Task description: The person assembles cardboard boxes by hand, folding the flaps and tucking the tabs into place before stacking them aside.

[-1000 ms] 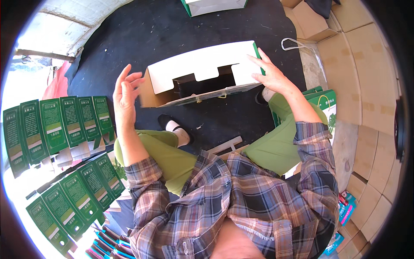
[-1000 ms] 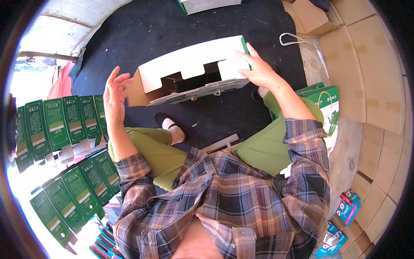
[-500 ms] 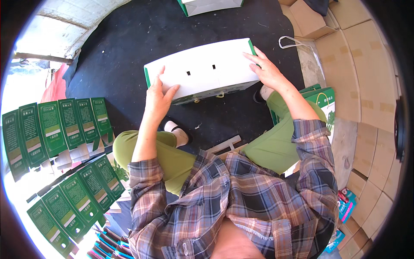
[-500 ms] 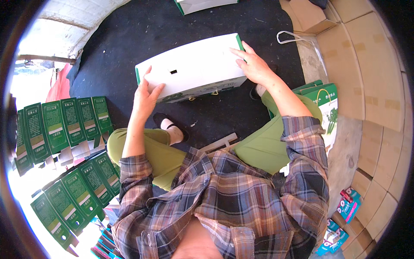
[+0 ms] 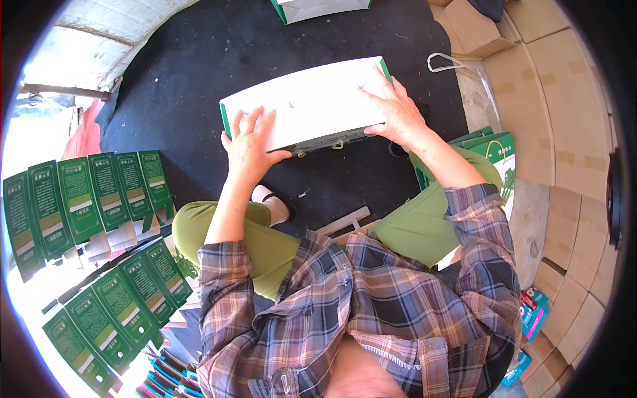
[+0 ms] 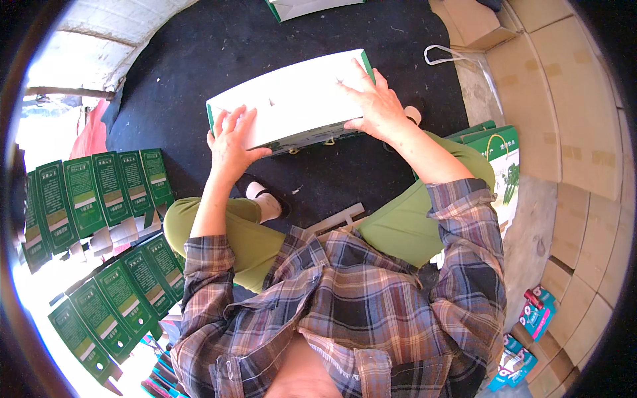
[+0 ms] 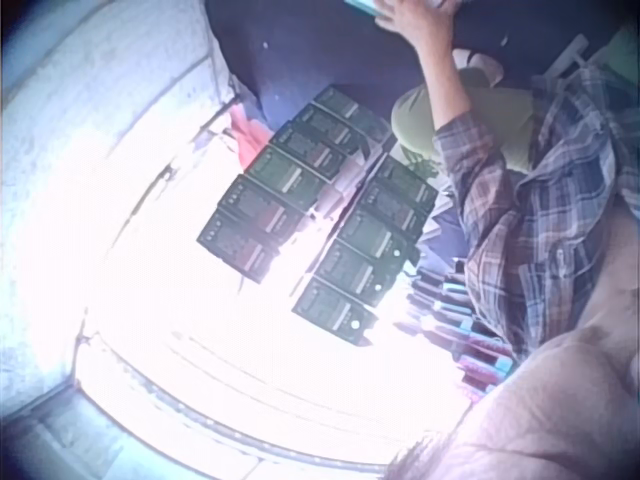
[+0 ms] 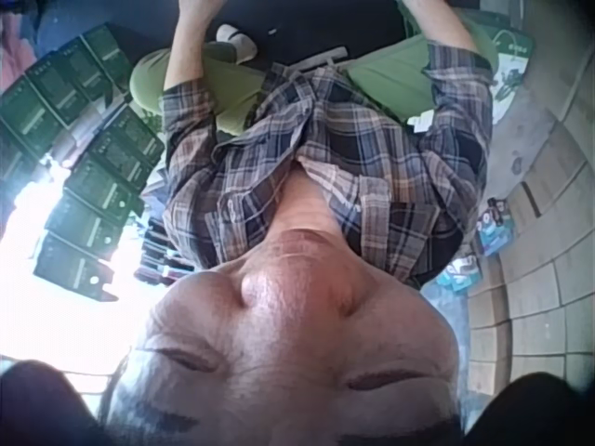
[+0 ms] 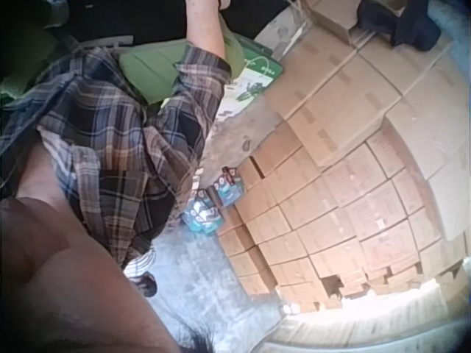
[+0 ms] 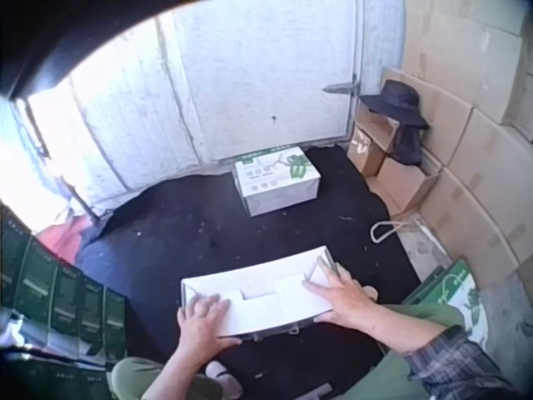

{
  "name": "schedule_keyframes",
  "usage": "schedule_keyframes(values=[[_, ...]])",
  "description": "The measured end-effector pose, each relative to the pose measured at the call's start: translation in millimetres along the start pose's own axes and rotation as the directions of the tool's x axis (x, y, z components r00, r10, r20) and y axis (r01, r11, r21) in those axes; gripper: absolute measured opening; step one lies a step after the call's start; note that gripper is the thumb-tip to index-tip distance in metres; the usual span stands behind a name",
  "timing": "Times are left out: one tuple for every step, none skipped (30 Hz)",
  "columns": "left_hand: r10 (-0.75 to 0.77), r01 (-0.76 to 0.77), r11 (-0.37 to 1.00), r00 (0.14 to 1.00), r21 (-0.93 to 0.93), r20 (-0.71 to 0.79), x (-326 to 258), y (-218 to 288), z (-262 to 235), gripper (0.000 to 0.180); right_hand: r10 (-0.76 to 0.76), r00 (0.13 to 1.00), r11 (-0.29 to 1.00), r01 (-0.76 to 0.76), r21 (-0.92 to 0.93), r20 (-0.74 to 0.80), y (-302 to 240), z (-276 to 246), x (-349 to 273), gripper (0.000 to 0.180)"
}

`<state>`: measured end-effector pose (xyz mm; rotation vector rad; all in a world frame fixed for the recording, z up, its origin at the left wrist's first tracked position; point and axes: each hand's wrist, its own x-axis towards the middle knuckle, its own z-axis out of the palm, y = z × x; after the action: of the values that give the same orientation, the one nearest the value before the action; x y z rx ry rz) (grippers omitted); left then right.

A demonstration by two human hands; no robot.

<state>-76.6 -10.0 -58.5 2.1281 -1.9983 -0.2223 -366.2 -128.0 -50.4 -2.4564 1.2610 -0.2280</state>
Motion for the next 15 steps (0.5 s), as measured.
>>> schedule_keyframes(values=[[-0.002,0.002,1.000,1.000,0.001,0.000,-0.3,-0.1,0.0,0.072,-0.001,1.000,1.000,0.001,0.013,0.018,-1.4,-0.1,0.2,0.078],[0.004,-0.005,0.999,1.000,0.039,0.031,-0.2,-0.3,0.3,0.070,-0.002,0.999,1.000,0.002,0.026,0.036,-2.4,0.0,0.4,0.077],[0.012,-0.017,0.997,0.998,0.074,0.062,0.4,-0.1,0.9,0.069,-0.002,0.999,1.000,0.001,0.024,0.037,-1.7,0.6,0.5,0.077],[0.012,-0.017,0.997,0.998,0.072,0.062,0.3,-0.1,1.2,0.069,0.003,0.999,1.000,-0.003,0.002,0.054,-0.2,2.2,0.6,0.073],[0.018,-0.024,0.996,0.997,0.081,0.074,0.1,-0.1,1.5,0.068,0.008,0.997,1.000,-0.006,-0.021,0.072,1.4,3.8,0.4,0.070],[0.023,-0.031,0.995,0.996,0.090,0.086,0.0,-0.1,1.5,0.066,0.007,0.997,1.000,-0.006,-0.022,0.073,3.3,5.6,0.1,0.070],[0.023,-0.031,0.996,0.996,0.089,0.086,0.2,-0.3,1.2,0.066,-0.027,0.999,0.999,0.028,-0.017,0.040,5.1,7.0,-0.4,0.063],[0.032,-0.041,0.995,0.994,0.089,0.104,0.6,-0.5,0.6,0.064,-0.061,0.998,0.998,0.061,-0.013,0.007,6.6,8.0,-0.8,0.057],[0.041,-0.052,0.995,0.992,0.088,0.123,0.9,-1.0,0.3,0.062,-0.061,0.998,0.998,0.061,-0.014,0.007,6.3,7.9,-0.8,0.057],[0.042,-0.053,0.995,0.992,0.087,0.122,0.9,-1.2,0.3,0.062,-0.059,0.998,0.998,0.059,-0.017,0.018,5.8,7.7,-1.1,0.055],[0.046,-0.057,0.994,0.991,0.090,0.126,0.8,-1.4,0.2,0.061,-0.057,0.998,0.998,0.058,-0.020,0.028,5.3,7.3,-1.4,0.054],[0.048,-0.061,0.994,0.990,0.094,0.129,0.5,-1.4,-0.3,0.060,-0.058,0.998,0.998,0.058,-0.020,0.028,4.1,6.5,-1.1,0.054],[0.048,-0.061,0.994,0.991,0.095,0.128,0.4,-0.8,-0.9,0.060,-0.041,0.998,0.999,0.042,-0.020,0.052,2.5,5.5,-0.4,0.056],[0.034,-0.048,0.994,0.991,0.098,0.132,0.5,0.3,-1.9,0.060,-0.025,0.997,0.999,0.027,-0.021,0.075,1.7,4.8,0.3,0.057],[0.023,-0.037,0.994,0.991,0.099,0.135,0.9,1.8,-2.2,0.061,-0.024,0.997,0.999,0.025,-0.023,0.074,3.0,5.1,-0.2,0.057]])
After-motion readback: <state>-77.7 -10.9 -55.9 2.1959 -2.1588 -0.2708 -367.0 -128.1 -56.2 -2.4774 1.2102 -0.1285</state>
